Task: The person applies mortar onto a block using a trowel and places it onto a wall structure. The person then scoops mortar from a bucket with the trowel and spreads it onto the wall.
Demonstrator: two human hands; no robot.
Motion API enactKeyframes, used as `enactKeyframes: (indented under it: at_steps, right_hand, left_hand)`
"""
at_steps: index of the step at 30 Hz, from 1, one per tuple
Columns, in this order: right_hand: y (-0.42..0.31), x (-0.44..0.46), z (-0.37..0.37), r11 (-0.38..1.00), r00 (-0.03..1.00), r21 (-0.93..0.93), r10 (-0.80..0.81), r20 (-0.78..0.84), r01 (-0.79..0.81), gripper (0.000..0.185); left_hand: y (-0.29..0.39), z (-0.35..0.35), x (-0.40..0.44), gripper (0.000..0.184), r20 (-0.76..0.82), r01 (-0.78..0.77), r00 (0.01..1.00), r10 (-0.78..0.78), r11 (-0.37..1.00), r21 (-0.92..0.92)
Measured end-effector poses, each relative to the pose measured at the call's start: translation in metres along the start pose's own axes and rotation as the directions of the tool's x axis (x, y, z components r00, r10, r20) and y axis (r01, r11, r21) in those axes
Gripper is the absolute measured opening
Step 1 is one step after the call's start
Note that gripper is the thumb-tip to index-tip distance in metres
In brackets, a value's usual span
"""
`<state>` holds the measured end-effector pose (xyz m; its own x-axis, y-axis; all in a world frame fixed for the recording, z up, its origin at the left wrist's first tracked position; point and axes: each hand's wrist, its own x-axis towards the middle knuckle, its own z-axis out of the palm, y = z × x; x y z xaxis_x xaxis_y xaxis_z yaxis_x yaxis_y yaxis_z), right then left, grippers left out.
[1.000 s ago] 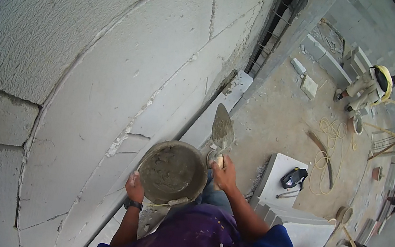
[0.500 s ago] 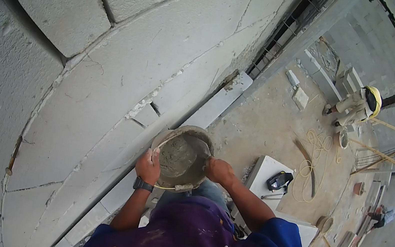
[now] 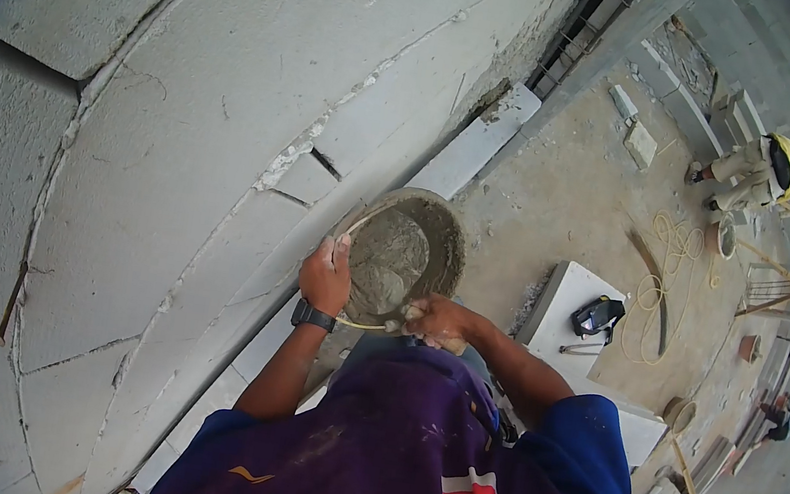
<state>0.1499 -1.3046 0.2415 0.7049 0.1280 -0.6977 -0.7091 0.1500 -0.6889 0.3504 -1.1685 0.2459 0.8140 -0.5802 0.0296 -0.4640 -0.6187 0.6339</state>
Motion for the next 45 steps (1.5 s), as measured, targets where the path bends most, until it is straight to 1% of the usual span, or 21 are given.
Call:
enactKeyframes:
  at_steps: [2, 7, 9, 11, 15, 18, 19, 23, 26, 27, 29, 30, 31, 32, 33, 35, 36, 38, 40, 43, 45]
  right_hand:
    - [0.015, -0.003, 0.0, 0.992, 0.999, 0.117, -0.047, 0.018, 0.045, 0.018]
    - [0.016, -0.033, 0.004, 0.931, 0.991, 0.344, -0.092, -0.096, 0.12, 0.014]
    - [0.018, -0.045, -0.003, 0.911, 0.979, 0.375, -0.117, -0.165, 0.171, 0.013]
    - [0.02, -0.057, -0.016, 0.9, 0.961, 0.378, -0.132, -0.242, 0.219, 0.01]
    - [0.01, -0.079, -0.051, 0.854, 0.941, 0.463, -0.082, -0.329, 0.237, 0.007]
    - [-0.006, -0.08, -0.08, 0.835, 0.868, 0.452, -0.061, -0.493, 0.315, 0.006]
    - [-0.02, -0.079, -0.09, 0.841, 0.829, 0.433, -0.033, -0.559, 0.325, 0.005]
    - [-0.028, -0.013, -0.145, 0.798, 0.638, 0.338, -0.074, -0.767, 0.499, 0.007]
    - [-0.054, 0.076, -0.197, 0.802, 0.411, 0.22, -0.034, -0.911, 0.556, 0.013]
    - [-0.058, 0.113, -0.221, 0.823, 0.32, 0.166, -0.02, -0.947, 0.544, 0.018]
    - [-0.036, 0.2, -0.285, 0.952, 0.2, 0.027, -0.036, -0.979, 0.303, 0.03]
    - [-0.045, 0.203, -0.29, 0.954, 0.155, 0.046, 0.0, -0.988, 0.295, 0.034]
    - [-0.059, 0.201, -0.288, 0.954, 0.109, 0.075, 0.045, -0.993, 0.29, 0.037]
    - [-0.069, 0.195, -0.284, 0.953, 0.062, 0.109, 0.095, -0.994, 0.283, 0.041]
    - [-0.074, 0.183, -0.277, 0.955, 0.044, 0.064, 0.054, -0.998, 0.291, 0.045]
    - [-0.056, 0.181, -0.279, 0.964, 0.036, 0.041, 0.033, -0.999, 0.263, 0.045]
    - [-0.049, 0.181, -0.283, 0.967, 0.035, 0.028, 0.02, -0.999, 0.252, 0.045]
    - [-0.03, 0.197, -0.296, 0.946, 0.013, 0.05, 0.049, -0.999, 0.32, 0.037]
    - [-0.026, 0.205, -0.304, 0.919, 0.0, 0.093, 0.101, -0.995, 0.384, 0.026]
    - [-0.047, 0.191, -0.298, 0.792, 0.279, 0.23, 0.079, -0.957, 0.565, 0.021]
    - [-0.031, 0.219, -0.3, 0.818, 0.149, 0.124, 0.048, -0.988, 0.561, 0.02]
  left_hand:
    - [-0.002, -0.001, 0.006, 0.043, -0.041, -0.032, 0.999, 0.031, 0.999, -0.022]
    - [-0.008, -0.004, 0.006, 0.042, 0.009, 0.005, 1.0, -0.005, 1.0, 0.021]
    - [-0.011, -0.003, 0.004, 0.041, -0.006, -0.033, 0.999, 0.034, 0.999, 0.018]
    - [-0.008, -0.006, 0.003, 0.041, 0.026, 0.003, 1.0, -0.004, 1.0, 0.017]
    - [-0.001, -0.007, 0.008, 0.042, 0.036, 0.024, 0.999, -0.024, 1.0, 0.01]
    - [0.006, -0.007, 0.013, 0.041, 0.048, 0.061, 0.997, -0.062, 0.998, 0.017]
    - [0.007, -0.008, 0.015, 0.041, 0.051, 0.049, 0.997, -0.051, 0.998, 0.04]
    - [0.013, -0.005, 0.018, 0.042, 0.02, 0.034, 0.999, -0.035, 0.997, 0.074]
    - [0.015, -0.005, 0.019, 0.042, 0.041, 0.061, 0.997, -0.065, 0.994, 0.095]
    - [0.014, -0.003, 0.02, 0.043, 0.024, 0.032, 0.999, -0.034, 0.996, 0.086]
    - [0.026, -0.007, 0.02, 0.042, 0.06, 0.072, 0.995, -0.079, 0.992, 0.107]
    - [0.029, -0.009, 0.023, 0.042, 0.075, 0.086, 0.993, -0.095, 0.989, 0.122]
    - [0.026, -0.007, 0.023, 0.041, 0.084, 0.148, 0.984, -0.158, 0.982, 0.114]
    - [0.022, -0.008, 0.025, 0.041, 0.072, 0.132, 0.987, -0.142, 0.982, 0.135]
    - [0.022, -0.007, 0.024, 0.041, 0.062, 0.122, 0.989, -0.133, 0.981, 0.149]
    - [0.017, -0.001, 0.021, 0.04, 0.039, 0.08, 0.995, -0.088, 0.982, 0.172]
    - [0.022, 0.0, 0.024, 0.04, 0.047, 0.101, 0.993, -0.11, 0.983, 0.154]
    - [0.035, -0.005, 0.031, 0.041, 0.063, 0.138, 0.987, -0.146, 0.982, 0.126]
    - [0.037, -0.005, 0.035, 0.041, 0.057, 0.125, 0.989, -0.134, 0.982, 0.145]
    - [0.042, -0.002, 0.038, 0.043, 0.051, 0.121, 0.99, -0.13, 0.983, 0.141]
    - [0.047, -0.002, 0.042, 0.043, 0.05, 0.121, 0.99, -0.128, 0.983, 0.136]
